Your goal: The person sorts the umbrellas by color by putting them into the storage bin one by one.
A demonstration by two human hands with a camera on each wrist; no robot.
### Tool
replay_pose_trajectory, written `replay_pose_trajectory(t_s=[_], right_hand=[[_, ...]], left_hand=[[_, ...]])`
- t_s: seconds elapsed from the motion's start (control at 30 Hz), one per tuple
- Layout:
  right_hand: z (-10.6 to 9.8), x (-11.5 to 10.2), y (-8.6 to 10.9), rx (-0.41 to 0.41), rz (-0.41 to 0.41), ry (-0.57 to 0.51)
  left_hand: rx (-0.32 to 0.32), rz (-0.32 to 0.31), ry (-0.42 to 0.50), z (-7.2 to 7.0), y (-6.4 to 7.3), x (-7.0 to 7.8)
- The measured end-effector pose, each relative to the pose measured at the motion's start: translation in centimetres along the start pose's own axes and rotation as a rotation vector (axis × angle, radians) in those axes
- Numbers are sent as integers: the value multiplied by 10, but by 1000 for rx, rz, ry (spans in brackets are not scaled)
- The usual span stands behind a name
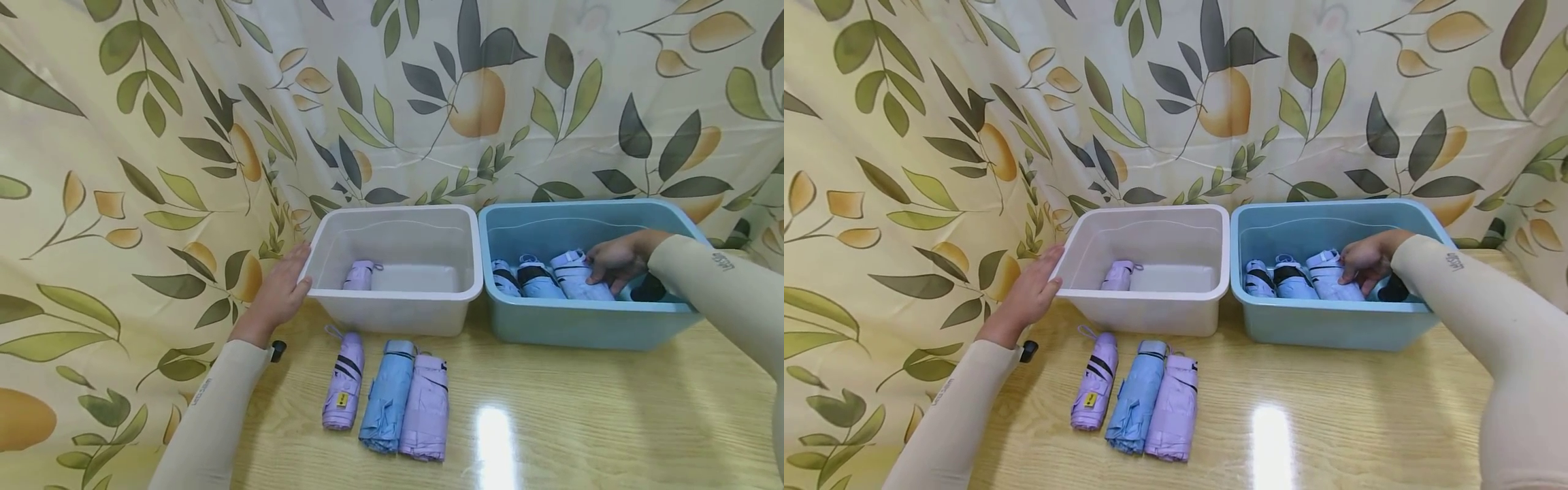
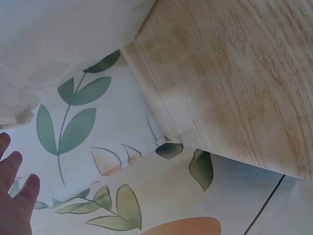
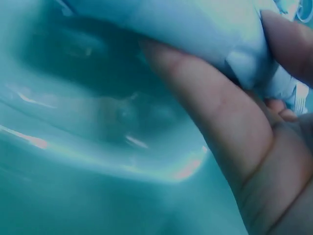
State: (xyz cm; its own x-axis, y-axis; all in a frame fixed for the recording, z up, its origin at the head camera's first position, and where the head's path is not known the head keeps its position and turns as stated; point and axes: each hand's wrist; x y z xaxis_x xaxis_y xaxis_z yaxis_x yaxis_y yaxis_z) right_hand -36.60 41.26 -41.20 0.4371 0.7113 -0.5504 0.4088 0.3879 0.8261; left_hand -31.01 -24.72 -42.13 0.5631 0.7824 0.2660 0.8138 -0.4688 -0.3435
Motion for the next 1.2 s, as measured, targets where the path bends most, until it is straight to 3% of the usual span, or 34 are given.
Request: replay_pose_trajectory(t_s=[0.3,0.47,0.57,0.9,1.2], right_hand=[[5,5,-16,-2,22,33],[-10,16,-29,-29,96,88],[-19,21,-36,3,143,56],[13,3,-19,-5,50,27],[9,3,-20,22,23,114]], left_hand=[[5,15,6,0,0,-1],[5,13,5,0,2,-1],[5,14,11,-1,2,-1],[-9,6,5,-1,-2,-2],[-3,5,12,0,-1,-2]])
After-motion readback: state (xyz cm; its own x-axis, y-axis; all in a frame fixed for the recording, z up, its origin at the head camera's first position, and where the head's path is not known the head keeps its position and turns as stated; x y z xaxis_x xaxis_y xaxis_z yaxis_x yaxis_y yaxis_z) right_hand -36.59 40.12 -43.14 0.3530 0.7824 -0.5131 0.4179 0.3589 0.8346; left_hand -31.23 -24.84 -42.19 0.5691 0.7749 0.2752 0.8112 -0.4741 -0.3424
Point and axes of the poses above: each hand's wrist, its own y-axis away from the middle knuckle, its own z-axis out of the palm, x = y × z, and after that the axes turned 2 degrees about -x, right-handed
